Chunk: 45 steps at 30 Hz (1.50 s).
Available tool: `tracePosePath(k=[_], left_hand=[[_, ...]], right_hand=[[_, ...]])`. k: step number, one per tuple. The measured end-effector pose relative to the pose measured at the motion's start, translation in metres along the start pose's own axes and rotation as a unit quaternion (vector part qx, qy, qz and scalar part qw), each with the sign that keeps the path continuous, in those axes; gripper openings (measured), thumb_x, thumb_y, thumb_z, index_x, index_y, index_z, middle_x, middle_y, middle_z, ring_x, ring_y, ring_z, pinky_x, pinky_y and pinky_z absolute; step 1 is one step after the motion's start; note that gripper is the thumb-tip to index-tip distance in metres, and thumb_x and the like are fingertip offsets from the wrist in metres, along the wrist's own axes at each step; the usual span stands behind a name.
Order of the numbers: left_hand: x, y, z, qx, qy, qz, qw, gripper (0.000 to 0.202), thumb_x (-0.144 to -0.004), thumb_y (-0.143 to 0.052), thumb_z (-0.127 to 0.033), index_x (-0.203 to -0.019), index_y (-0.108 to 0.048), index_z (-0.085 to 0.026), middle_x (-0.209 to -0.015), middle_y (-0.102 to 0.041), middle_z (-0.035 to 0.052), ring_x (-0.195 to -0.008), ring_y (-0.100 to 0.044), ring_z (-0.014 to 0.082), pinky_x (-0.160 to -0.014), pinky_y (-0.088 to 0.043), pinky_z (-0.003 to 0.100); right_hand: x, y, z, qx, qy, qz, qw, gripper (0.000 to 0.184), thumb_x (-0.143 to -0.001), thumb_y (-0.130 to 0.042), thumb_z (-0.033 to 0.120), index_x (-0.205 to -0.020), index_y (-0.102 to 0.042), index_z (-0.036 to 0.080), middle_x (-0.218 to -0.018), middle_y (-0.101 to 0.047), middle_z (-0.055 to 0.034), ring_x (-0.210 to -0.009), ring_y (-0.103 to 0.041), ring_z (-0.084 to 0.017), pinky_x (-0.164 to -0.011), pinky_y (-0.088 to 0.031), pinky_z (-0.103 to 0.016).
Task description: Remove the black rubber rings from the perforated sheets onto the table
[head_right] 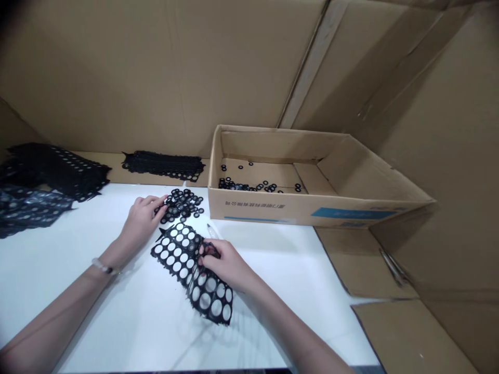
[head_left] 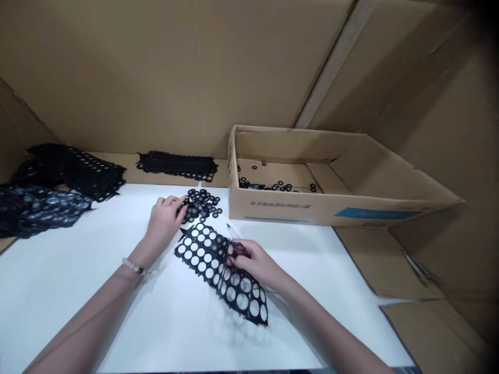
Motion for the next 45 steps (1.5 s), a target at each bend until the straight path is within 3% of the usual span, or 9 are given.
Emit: tracePosePath(k=[5, 10, 16, 25, 28, 31, 35, 39, 45], left_hand=[[0.008, 0.008, -0.017, 0.067, -0.033, 0.007, 0.997, 0.042, -0.094, -0.038, -0.037, -0.13, -0.053, -0.023, -0.118, -0.058, 0.0076, -0.107, -0.044, 0.0275, -0.098, -0.037, 0.042], [0.036, -0.005, -0.064, 0.292, -0.128, 0.23, 0.92, 0.042, -0.096, -0.035, -0.042, -0.134, -0.048, -0.029, -0.138, -0.047, 0.0043, -0.13, -0.034, 0.023, -0.11, -0.027, 0.04], [0.041, -0.01, -0.075, 0.407, -0.092, 0.344, 0.841, 0.025, -0.086, -0.056, -0.041, -0.089, -0.066, -0.018, -0.091, -0.067, 0.0021, -0.089, -0.059, 0.0194, -0.083, -0.044, 0.028], [0.041, -0.004, -0.074, 0.37, -0.095, 0.365, 0.849, 0.02, -0.085, -0.059, -0.037, -0.088, -0.064, -0.018, -0.082, -0.061, 0.0003, -0.081, -0.055, 0.0169, -0.075, -0.042, 0.027], [0.042, -0.001, -0.075, 0.306, -0.144, 0.256, 0.906, 0.028, -0.083, -0.062, -0.035, -0.108, -0.058, -0.023, -0.102, -0.058, 0.0036, -0.099, -0.048, 0.0216, -0.089, -0.038, 0.034], [0.046, 0.008, -0.083, 0.213, -0.198, 0.177, 0.941, 0.017, -0.082, -0.06, -0.029, -0.097, -0.056, -0.022, -0.096, -0.057, 0.0031, -0.097, -0.043, 0.0228, -0.089, -0.033, 0.038], [0.055, 0.013, -0.096, 0.173, -0.247, 0.215, 0.929, 0.011, -0.084, -0.053, -0.024, -0.075, -0.049, -0.019, -0.072, -0.053, -0.0012, -0.084, -0.045, 0.0192, -0.084, -0.029, 0.037], [0.056, 0.012, -0.099, 0.173, -0.246, 0.227, 0.926, 0.025, -0.092, -0.046, -0.033, -0.072, -0.046, -0.018, -0.071, -0.054, -0.001, -0.084, -0.045, 0.0187, -0.084, -0.029, 0.037], [0.058, 0.009, -0.099, 0.202, -0.257, 0.214, 0.92, 0.023, -0.092, -0.038, -0.021, -0.072, -0.049, -0.019, -0.069, -0.053, -0.0001, -0.086, -0.045, 0.0193, -0.085, -0.029, 0.037]], right_hand=[[0.002, 0.003, 0.009, 0.011, 0.014, 0.011, 1.0, 0.009, -0.062, -0.048, 0.016, -0.07, -0.05, 0.018, -0.066, -0.056, 0.003, -0.064, -0.052, -0.014, -0.063, -0.04, -0.025], [0.003, 0.003, 0.013, -0.014, 0.03, 0.076, 0.997, 0.01, -0.061, -0.052, 0.016, -0.07, -0.05, 0.019, -0.066, -0.057, 0.003, -0.063, -0.051, -0.014, -0.062, -0.038, -0.024], [0.003, 0.016, 0.021, 0.099, 0.065, 0.048, 0.992, 0.002, -0.068, -0.053, 0.018, -0.07, -0.053, 0.018, -0.063, -0.051, 0.0039, -0.063, -0.046, -0.013, -0.062, -0.035, -0.024], [0.005, 0.012, 0.019, 0.254, 0.11, 0.009, 0.961, 0.006, -0.081, -0.057, 0.021, -0.079, -0.061, 0.017, -0.071, -0.057, 0.0016, -0.068, -0.051, -0.014, -0.065, -0.039, -0.023], [0.005, 0.011, 0.018, 0.253, 0.109, 0.025, 0.961, 0.009, -0.082, -0.058, 0.023, -0.077, -0.061, 0.017, -0.069, -0.058, 0.0019, -0.068, -0.051, -0.014, -0.065, -0.039, -0.023], [0.004, 0.011, 0.018, 0.246, 0.114, 0.023, 0.962, 0.009, -0.082, -0.057, 0.021, -0.074, -0.06, 0.017, -0.068, -0.056, 0.0029, -0.067, -0.05, -0.013, -0.066, -0.038, -0.023], [0.004, 0.01, 0.019, 0.232, 0.13, 0.001, 0.964, 0.008, -0.077, -0.055, 0.013, -0.069, -0.056, 0.017, -0.064, -0.051, 0.005, -0.064, -0.045, -0.011, -0.062, -0.036, -0.021], [0.006, 0.006, 0.019, 0.241, 0.147, 0.008, 0.959, 0.009, -0.079, -0.055, 0.015, -0.07, -0.057, 0.017, -0.065, -0.052, 0.0047, -0.064, -0.047, -0.011, -0.062, -0.036, -0.021], [0.004, 0.004, 0.015, 0.237, 0.159, -0.014, 0.958, 0.009, -0.075, -0.055, 0.015, -0.068, -0.058, 0.017, -0.064, -0.055, 0.0035, -0.064, -0.049, -0.012, -0.064, -0.037, -0.022]])
Point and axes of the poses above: each hand's wrist, its own x-axis away from the middle knuckle, its own y-axis out of the back of the hand, z = x × y, the point moved 4 cm from there along -x, towards the middle knuckle
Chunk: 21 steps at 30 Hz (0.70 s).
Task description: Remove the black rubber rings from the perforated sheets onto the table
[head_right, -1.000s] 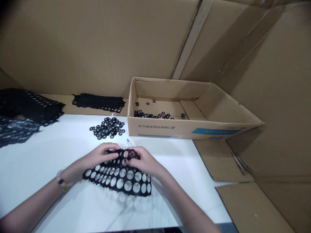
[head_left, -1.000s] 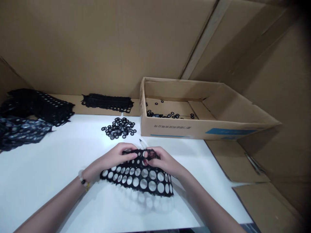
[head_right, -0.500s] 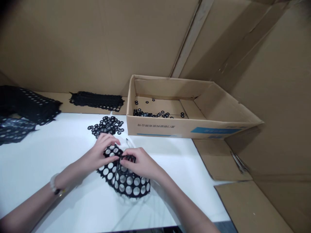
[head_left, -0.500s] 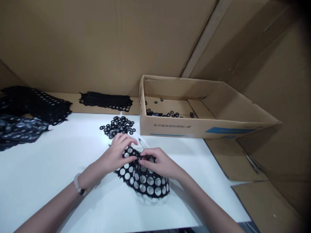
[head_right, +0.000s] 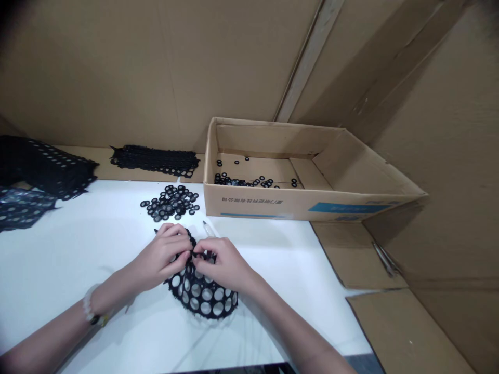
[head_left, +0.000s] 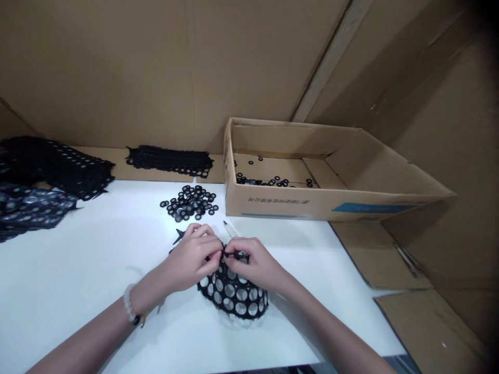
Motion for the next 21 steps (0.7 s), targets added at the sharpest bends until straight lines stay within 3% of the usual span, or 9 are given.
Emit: tracePosePath(k=[3, 6, 8, 10, 12, 15, 18, 21], left_hand=[[0.0, 0.0, 0.002, 0.115, 0.057, -0.072, 0.989, 0.028, -0.092, -0.037, -0.026, -0.068, -0.049, -0.018, -0.073, -0.051, 0.0017, -0.083, -0.046, 0.0189, -0.079, -0.034, 0.034], [-0.002, 0.004, 0.014, 0.261, 0.135, -0.148, 0.944, 0.031, -0.088, -0.04, -0.032, -0.062, -0.047, -0.018, -0.072, -0.049, 0.0025, -0.076, -0.047, 0.0177, -0.07, -0.038, 0.03], [-0.002, 0.017, 0.032, 0.318, 0.172, -0.222, 0.905, 0.029, -0.083, -0.039, -0.033, -0.058, -0.04, -0.019, -0.063, -0.044, 0.0008, -0.066, -0.045, 0.0167, -0.065, -0.038, 0.03], [0.002, 0.038, 0.054, 0.31, 0.193, -0.286, 0.886, 0.025, -0.081, -0.032, -0.032, -0.058, -0.032, -0.021, -0.06, -0.038, -0.0003, -0.064, -0.043, 0.0171, -0.065, -0.039, 0.03], [0.01, 0.061, 0.076, 0.173, 0.234, -0.334, 0.897, 0.024, -0.08, -0.031, -0.032, -0.059, -0.035, -0.021, -0.059, -0.041, -0.0002, -0.064, -0.043, 0.0177, -0.065, -0.037, 0.03], [0.017, 0.076, 0.098, -0.03, 0.294, -0.291, 0.91, 0.023, -0.079, -0.042, -0.03, -0.061, -0.05, -0.02, -0.063, -0.055, 0.0032, -0.074, -0.047, 0.0224, -0.073, -0.033, 0.035], [0.017, 0.067, 0.107, -0.227, 0.32, -0.208, 0.896, 0.026, -0.085, -0.041, -0.029, -0.075, -0.063, -0.02, -0.081, -0.068, 0.0074, -0.088, -0.05, 0.0273, -0.08, -0.03, 0.04], [0.012, 0.055, 0.111, -0.27, 0.3, -0.168, 0.899, 0.029, -0.089, -0.041, -0.031, -0.094, -0.067, -0.02, -0.097, -0.07, 0.0094, -0.096, -0.05, 0.0286, -0.083, -0.03, 0.043]], right_hand=[[-0.002, 0.003, -0.001, -0.059, -0.006, -0.048, 0.997, 0.008, -0.073, -0.055, 0.019, -0.066, -0.058, 0.017, -0.066, -0.058, 0.001, -0.065, -0.052, -0.014, -0.065, -0.039, -0.024], [-0.002, 0.009, 0.001, -0.106, 0.001, -0.088, 0.99, 0.009, -0.072, -0.055, 0.021, -0.064, -0.056, 0.018, -0.067, -0.058, -0.0007, -0.066, -0.052, -0.015, -0.064, -0.039, -0.026], [-0.001, 0.013, 0.001, -0.121, 0.008, -0.108, 0.987, 0.011, -0.07, -0.054, 0.021, -0.06, -0.051, 0.018, -0.064, -0.053, 0.0001, -0.063, -0.048, -0.015, -0.062, -0.037, -0.026], [0.0, 0.017, 0.002, -0.127, 0.008, -0.108, 0.986, 0.013, -0.069, -0.052, 0.021, -0.057, -0.046, 0.019, -0.06, -0.047, 0.0016, -0.06, -0.043, -0.014, -0.059, -0.033, -0.025], [0.0, 0.018, 0.002, -0.121, 0.009, -0.088, 0.989, 0.013, -0.069, -0.05, 0.02, -0.058, -0.043, 0.019, -0.06, -0.044, 0.0023, -0.059, -0.039, -0.013, -0.058, -0.031, -0.025], [0.0, 0.015, 0.003, -0.113, 0.005, -0.061, 0.992, 0.011, -0.069, -0.049, 0.02, -0.06, -0.042, 0.019, -0.061, -0.045, 0.0023, -0.06, -0.04, -0.013, -0.059, -0.03, -0.025], [-0.001, 0.009, 0.004, -0.11, -0.005, -0.043, 0.993, 0.012, -0.071, -0.05, 0.023, -0.061, -0.044, 0.019, -0.062, -0.046, 0.0019, -0.062, -0.042, -0.013, -0.06, -0.032, -0.025], [-0.001, 0.005, 0.006, -0.109, -0.011, -0.032, 0.993, 0.011, -0.07, -0.05, 0.023, -0.061, -0.046, 0.018, -0.062, -0.047, 0.0019, -0.063, -0.043, -0.014, -0.061, -0.032, -0.025]])
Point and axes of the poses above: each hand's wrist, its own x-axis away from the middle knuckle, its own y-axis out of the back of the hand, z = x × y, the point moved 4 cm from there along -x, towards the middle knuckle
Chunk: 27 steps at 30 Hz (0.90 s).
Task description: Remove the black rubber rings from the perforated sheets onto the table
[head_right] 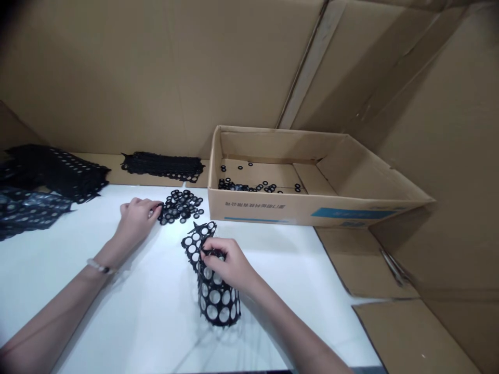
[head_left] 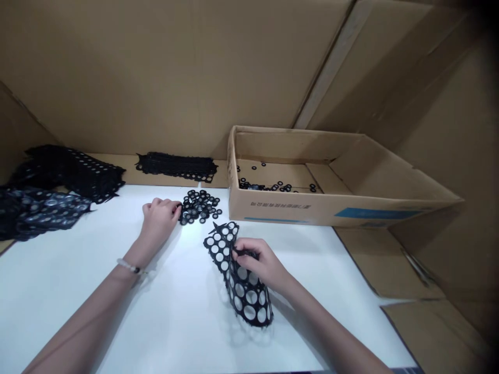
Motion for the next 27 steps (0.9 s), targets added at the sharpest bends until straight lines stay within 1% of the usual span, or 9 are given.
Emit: tracePosePath(k=[4, 7, 10, 13, 15, 17, 21, 24, 27], left_hand=[[0.004, 0.005, -0.008, -0.002, -0.027, -0.055, 0.998, 0.035, -0.091, -0.042, -0.033, -0.118, -0.061, -0.02, -0.113, -0.064, 0.0121, -0.102, -0.048, 0.0309, -0.086, -0.031, 0.046], [0.016, 0.017, -0.025, 0.068, -0.063, -0.081, 0.992, 0.039, -0.095, -0.037, -0.032, -0.128, -0.054, -0.021, -0.124, -0.057, 0.0116, -0.112, -0.044, 0.0303, -0.093, -0.032, 0.048], [0.034, 0.017, -0.055, 0.24, -0.133, 0.047, 0.96, 0.041, -0.099, -0.026, -0.033, -0.134, -0.047, -0.026, -0.135, -0.049, 0.0072, -0.126, -0.037, 0.0248, -0.104, -0.031, 0.044], [0.054, 0.012, -0.083, 0.389, -0.184, 0.212, 0.878, 0.041, -0.099, -0.028, -0.038, -0.137, -0.041, -0.029, -0.142, -0.04, 0.0053, -0.132, -0.033, 0.0213, -0.109, -0.03, 0.04], [0.059, 0.011, -0.091, 0.446, -0.192, 0.266, 0.833, 0.038, -0.095, -0.041, -0.042, -0.128, -0.049, -0.027, -0.132, -0.048, 0.0072, -0.123, -0.043, 0.0217, -0.104, -0.035, 0.036], [0.057, 0.01, -0.09, 0.472, -0.185, 0.279, 0.815, 0.027, -0.088, -0.054, -0.042, -0.106, -0.06, -0.022, -0.111, -0.058, 0.0061, -0.107, -0.053, 0.0211, -0.096, -0.04, 0.033], [0.046, 0.011, -0.08, 0.481, -0.162, 0.269, 0.818, 0.023, -0.085, -0.059, -0.039, -0.076, -0.056, -0.018, -0.085, -0.055, 0.0011, -0.084, -0.053, 0.0169, -0.08, -0.041, 0.028], [0.043, 0.013, -0.077, 0.455, -0.147, 0.277, 0.833, 0.023, -0.088, -0.054, -0.039, -0.077, -0.054, -0.018, -0.083, -0.056, 0.0007, -0.082, -0.053, 0.0171, -0.075, -0.04, 0.027], [0.045, 0.022, -0.078, 0.373, -0.164, 0.195, 0.892, 0.017, -0.086, -0.057, -0.036, -0.092, -0.057, -0.02, -0.103, -0.057, 0.0042, -0.101, -0.048, 0.0218, -0.09, -0.036, 0.034]], right_hand=[[-0.001, 0.003, 0.0, -0.005, 0.001, 0.0, 1.0, 0.009, -0.069, -0.05, 0.021, -0.061, -0.048, 0.018, -0.063, -0.049, 0.0018, -0.063, -0.043, -0.013, -0.062, -0.033, -0.025], [-0.003, 0.006, -0.002, -0.025, 0.001, 0.004, 1.0, 0.007, -0.068, -0.05, 0.019, -0.061, -0.05, 0.018, -0.064, -0.051, 0.0015, -0.064, -0.045, -0.014, -0.063, -0.034, -0.025], [-0.004, 0.007, -0.004, -0.055, -0.005, 0.025, 0.998, 0.005, -0.065, -0.05, 0.02, -0.061, -0.051, 0.018, -0.063, -0.051, 0.0017, -0.063, -0.045, -0.014, -0.063, -0.035, -0.025], [-0.003, 0.006, -0.004, -0.064, -0.012, 0.048, 0.997, 0.005, -0.063, -0.05, 0.021, -0.06, -0.052, 0.017, -0.059, -0.049, 0.0025, -0.06, -0.043, -0.013, -0.059, -0.034, -0.024], [-0.003, 0.006, -0.003, -0.052, -0.014, 0.053, 0.997, 0.005, -0.063, -0.05, 0.02, -0.061, -0.054, 0.017, -0.059, -0.049, 0.0024, -0.06, -0.042, -0.013, -0.058, -0.033, -0.023], [-0.003, 0.007, -0.002, -0.032, -0.018, 0.05, 0.998, 0.007, -0.066, -0.051, 0.02, -0.062, -0.055, 0.016, -0.059, -0.049, 0.0026, -0.059, -0.042, -0.012, -0.057, -0.033, -0.023], [-0.002, 0.009, -0.002, 0.026, -0.05, 0.057, 0.997, 0.009, -0.071, -0.057, 0.024, -0.067, -0.057, 0.016, -0.062, -0.051, 0.0028, -0.06, -0.043, -0.012, -0.058, -0.035, -0.023], [-0.001, 0.008, -0.005, 0.066, -0.079, 0.077, 0.992, 0.013, -0.071, -0.062, 0.025, -0.066, -0.054, 0.016, -0.063, -0.048, 0.0036, -0.062, -0.043, -0.012, -0.058, -0.035, -0.022], [0.0, 0.006, -0.007, 0.076, -0.076, 0.084, 0.991, 0.014, -0.072, -0.062, 0.022, -0.064, -0.053, 0.016, -0.062, -0.047, 0.0044, -0.063, -0.042, -0.012, -0.059, -0.034, -0.022]])
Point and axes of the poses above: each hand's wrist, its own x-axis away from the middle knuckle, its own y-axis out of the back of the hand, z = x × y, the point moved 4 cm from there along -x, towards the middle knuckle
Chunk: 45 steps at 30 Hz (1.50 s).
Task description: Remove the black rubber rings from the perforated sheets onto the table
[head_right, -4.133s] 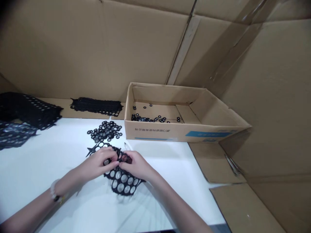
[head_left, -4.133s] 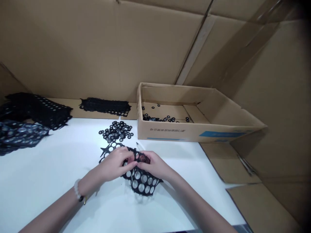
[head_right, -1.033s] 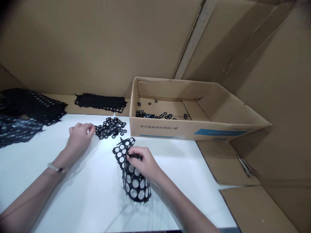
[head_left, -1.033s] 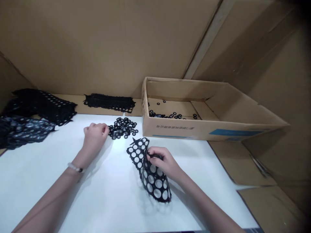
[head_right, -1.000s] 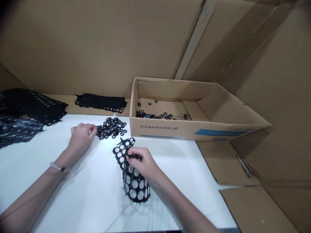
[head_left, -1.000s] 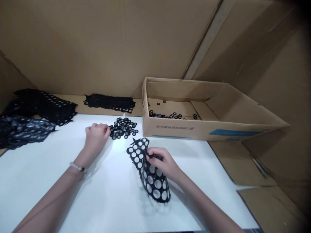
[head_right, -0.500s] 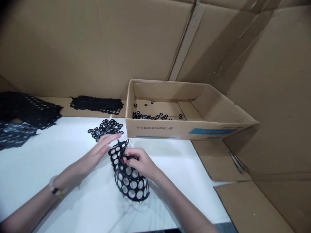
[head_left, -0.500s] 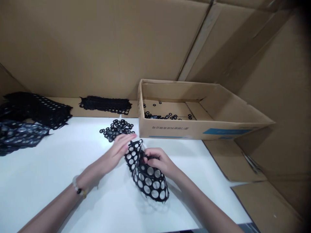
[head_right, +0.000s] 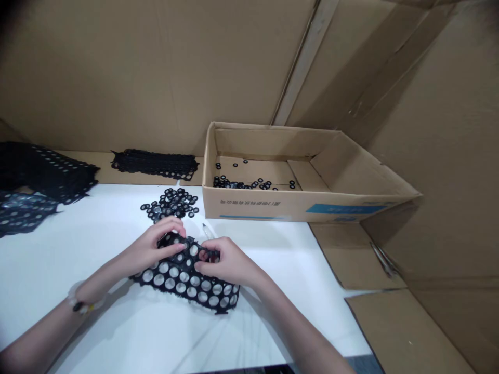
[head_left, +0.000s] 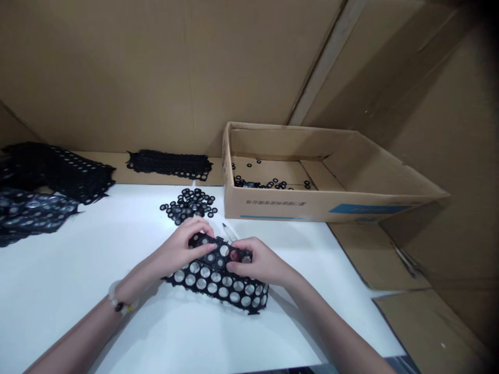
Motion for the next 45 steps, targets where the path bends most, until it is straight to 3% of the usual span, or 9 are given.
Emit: tracePosePath(k=[2, 6, 18, 24, 29, 33, 38, 43, 45], left_hand=[[0.004, 0.0, -0.009, -0.082, -0.03, -0.031, 0.996, 0.019, -0.085, -0.059, -0.035, -0.099, -0.056, -0.022, -0.11, -0.054, 0.0051, -0.107, -0.043, 0.0236, -0.095, -0.031, 0.038], [0.009, -0.016, -0.022, -0.135, -0.087, 0.06, 0.985, 0.018, -0.086, -0.056, -0.036, -0.079, -0.05, -0.02, -0.081, -0.056, 0.0006, -0.088, -0.044, 0.0206, -0.084, -0.032, 0.036], [0.008, -0.028, -0.019, -0.129, -0.079, 0.07, 0.986, 0.019, -0.091, -0.041, -0.022, -0.072, -0.047, -0.019, -0.074, -0.056, 0.0005, -0.084, -0.043, 0.0202, -0.079, -0.033, 0.035], [0.004, -0.022, -0.008, 0.067, -0.006, 0.005, 0.998, 0.028, -0.087, -0.037, -0.028, -0.063, -0.047, -0.019, -0.069, -0.049, 0.0022, -0.075, -0.045, 0.0189, -0.068, -0.037, 0.032], [-0.004, 0.011, 0.016, 0.271, 0.057, -0.152, 0.949, 0.025, -0.083, -0.026, -0.028, -0.059, -0.027, -0.022, -0.057, -0.032, -0.0015, -0.057, -0.037, 0.0157, -0.058, -0.038, 0.031], [-0.005, 0.041, 0.041, 0.072, 0.116, -0.258, 0.956, 0.023, -0.082, -0.036, -0.029, -0.06, -0.038, -0.021, -0.06, -0.042, 0.0, -0.062, -0.04, 0.0174, -0.06, -0.036, 0.031], [-0.006, 0.042, 0.061, -0.289, 0.084, -0.248, 0.921, 0.019, -0.086, -0.047, -0.029, -0.089, -0.063, -0.019, -0.087, -0.064, 0.0077, -0.087, -0.045, 0.0265, -0.081, -0.039, 0.038], [-0.004, 0.038, 0.055, -0.332, 0.071, -0.274, 0.9, 0.04, -0.088, -0.047, -0.03, -0.126, -0.054, -0.018, -0.113, -0.057, 0.0125, -0.104, -0.043, 0.0312, -0.093, -0.038, 0.045], [-0.002, 0.032, 0.039, -0.264, 0.051, -0.254, 0.929, 0.04, -0.091, -0.044, -0.033, -0.129, -0.051, -0.021, -0.119, -0.053, 0.011, -0.112, -0.04, 0.0305, -0.098, -0.035, 0.046]], right_hand=[[-0.001, -0.001, -0.003, -0.014, -0.001, -0.006, 1.0, 0.014, -0.072, -0.062, 0.022, -0.065, -0.053, 0.016, -0.063, -0.048, 0.0043, -0.064, -0.043, -0.012, -0.06, -0.035, -0.022], [-0.004, -0.003, -0.006, -0.072, -0.006, -0.011, 0.997, 0.009, -0.074, -0.061, 0.023, -0.075, -0.058, 0.015, -0.067, -0.051, 0.0037, -0.064, -0.044, -0.012, -0.061, -0.036, -0.022], [-0.001, -0.009, 0.0, -0.043, 0.026, -0.01, 0.999, 0.004, -0.076, -0.058, 0.02, -0.076, -0.056, 0.016, -0.07, -0.047, 0.0035, -0.068, -0.041, -0.012, -0.063, -0.036, -0.022], [-0.002, -0.004, -0.003, -0.122, 0.024, -0.024, 0.992, 0.016, -0.074, -0.063, 0.027, -0.084, -0.056, 0.017, -0.073, -0.047, 0.0027, -0.068, -0.042, -0.012, -0.061, -0.034, -0.022], [0.005, 0.001, -0.008, -0.206, 0.01, 0.017, 0.978, 0.031, -0.066, -0.072, 0.036, -0.079, -0.051, 0.018, -0.068, -0.05, 0.0025, -0.062, -0.043, -0.012, -0.055, -0.032, -0.022], [0.009, 0.002, -0.003, -0.185, 0.027, 0.039, 0.982, 0.026, -0.069, -0.07, 0.033, -0.078, -0.051, 0.018, -0.072, -0.054, 0.0, -0.066, -0.046, -0.013, -0.059, -0.036, -0.023], [0.008, -0.006, 0.008, -0.144, 0.024, 0.052, 0.988, 0.014, -0.068, -0.064, 0.023, -0.076, -0.053, 0.017, -0.072, -0.054, 0.001, -0.064, -0.045, -0.012, -0.059, -0.037, -0.023], [0.008, -0.009, 0.016, -0.115, 0.021, 0.063, 0.991, 0.009, -0.068, -0.06, 0.019, -0.074, -0.054, 0.017, -0.071, -0.054, 0.0013, -0.065, -0.047, -0.012, -0.062, -0.04, -0.024], [0.008, -0.009, 0.017, -0.119, 0.036, 0.071, 0.99, 0.008, -0.068, -0.06, 0.018, -0.073, -0.054, 0.017, -0.072, -0.056, 0.0009, -0.066, -0.049, -0.012, -0.064, -0.041, -0.024]])
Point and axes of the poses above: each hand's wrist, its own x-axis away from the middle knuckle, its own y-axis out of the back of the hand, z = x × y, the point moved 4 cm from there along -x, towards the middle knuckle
